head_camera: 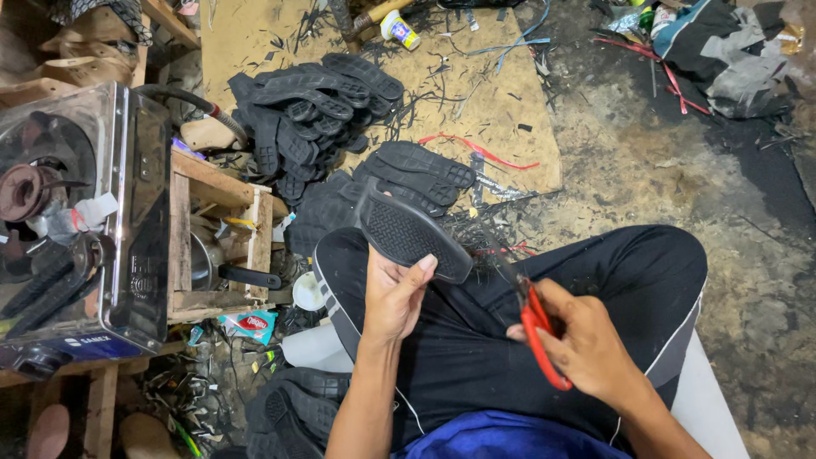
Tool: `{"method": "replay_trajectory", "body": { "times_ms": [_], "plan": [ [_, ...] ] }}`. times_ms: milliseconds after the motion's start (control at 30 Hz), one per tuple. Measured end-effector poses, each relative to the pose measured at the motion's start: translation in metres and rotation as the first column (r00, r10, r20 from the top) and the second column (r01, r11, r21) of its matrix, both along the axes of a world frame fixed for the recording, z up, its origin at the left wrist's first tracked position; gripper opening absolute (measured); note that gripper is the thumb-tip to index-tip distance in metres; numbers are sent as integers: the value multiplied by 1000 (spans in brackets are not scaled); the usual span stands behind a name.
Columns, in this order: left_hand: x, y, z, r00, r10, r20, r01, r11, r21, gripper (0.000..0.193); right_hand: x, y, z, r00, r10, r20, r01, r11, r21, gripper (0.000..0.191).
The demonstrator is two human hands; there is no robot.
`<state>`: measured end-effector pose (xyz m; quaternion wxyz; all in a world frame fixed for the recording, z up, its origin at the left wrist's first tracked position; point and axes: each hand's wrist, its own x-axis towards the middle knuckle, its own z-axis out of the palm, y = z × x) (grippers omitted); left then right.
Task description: The person sits on the floor and uses red-handled shears to trim the edges of black rubber shoe soles. They hold each sole in the left hand and cut along the perimeter with the right hand, then place the trimmed sole on a growing pile on the floor.
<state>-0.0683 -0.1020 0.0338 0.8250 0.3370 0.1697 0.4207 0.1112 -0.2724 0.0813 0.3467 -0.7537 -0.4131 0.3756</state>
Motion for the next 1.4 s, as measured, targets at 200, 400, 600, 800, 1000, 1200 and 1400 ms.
{"method": "replay_trajectory", "body": {
  "times_ms": [200,400,600,800,1000,1200,1400],
  "plan": [
    [-1,6,-1,994,108,15,-107,991,-80,63,-12,-3,-4,981,57,184,-57,998,-6,51],
    [0,0,3,996,84,13,-85,995,52,83,-17,-2,-3,833,20,554,-126,980,154,71],
    [3,-9,8,996,70,48,-72,996,43,88,-25,1,0,790,-9,613,-107,982,152,71],
    [5,-10,11,995,94,46,-94,996,1,87,-25,2,1,795,-4,606,-118,980,161,70],
    [5,-10,9,993,111,37,-110,994,-26,87,-28,1,1,830,20,558,-73,995,73,74],
    [1,-7,6,996,83,37,-84,996,20,88,-24,-1,-4,822,43,567,-92,994,57,67],
    [-2,-2,3,996,72,51,-67,993,-94,72,-16,-9,-18,984,-18,176,24,999,-30,50]
  ]
}}
